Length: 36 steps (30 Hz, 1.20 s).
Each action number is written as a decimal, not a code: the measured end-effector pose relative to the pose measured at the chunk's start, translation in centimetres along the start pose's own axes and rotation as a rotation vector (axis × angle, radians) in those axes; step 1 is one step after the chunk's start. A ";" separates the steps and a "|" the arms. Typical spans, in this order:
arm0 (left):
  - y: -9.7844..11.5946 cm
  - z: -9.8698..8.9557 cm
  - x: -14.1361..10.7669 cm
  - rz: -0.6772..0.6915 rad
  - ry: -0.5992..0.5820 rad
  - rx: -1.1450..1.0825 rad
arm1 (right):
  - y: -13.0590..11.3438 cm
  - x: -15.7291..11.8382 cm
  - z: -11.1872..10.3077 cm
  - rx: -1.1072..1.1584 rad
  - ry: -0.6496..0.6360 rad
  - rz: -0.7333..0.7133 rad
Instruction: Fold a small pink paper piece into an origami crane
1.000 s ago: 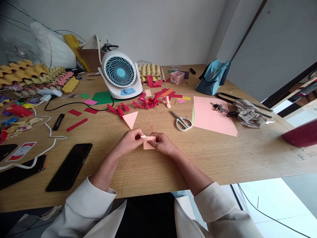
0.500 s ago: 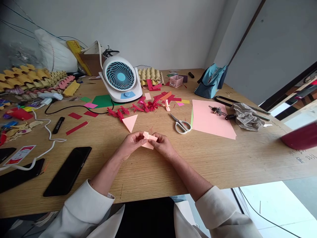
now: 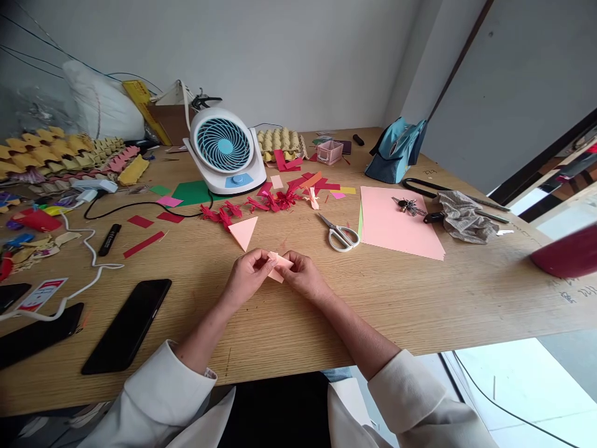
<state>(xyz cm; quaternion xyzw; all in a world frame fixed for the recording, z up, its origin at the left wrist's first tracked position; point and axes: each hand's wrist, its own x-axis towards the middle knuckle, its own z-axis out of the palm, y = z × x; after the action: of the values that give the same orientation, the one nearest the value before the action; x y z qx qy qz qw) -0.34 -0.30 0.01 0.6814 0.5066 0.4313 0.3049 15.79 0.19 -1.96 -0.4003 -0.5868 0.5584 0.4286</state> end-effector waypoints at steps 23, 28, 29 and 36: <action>-0.4 0.1 -0.1 0.072 -0.023 0.205 | 0.7 0.3 0.0 0.106 0.030 -0.073; -0.1 0.1 -0.1 0.055 -0.048 0.190 | 0.9 0.3 0.0 0.076 0.079 -0.091; -0.1 0.1 -0.1 0.047 -0.054 0.177 | 0.8 0.2 0.0 0.065 0.086 -0.094; -0.5 -0.4 0.2 -0.030 -0.065 -0.044 | 0.0 0.1 0.1 0.079 0.042 -0.104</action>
<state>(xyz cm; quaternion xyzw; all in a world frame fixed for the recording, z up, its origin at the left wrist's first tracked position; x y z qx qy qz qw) -0.91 0.06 -0.22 0.6804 0.4971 0.4156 0.3425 15.65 0.22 -1.97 -0.3637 -0.5753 0.5493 0.4847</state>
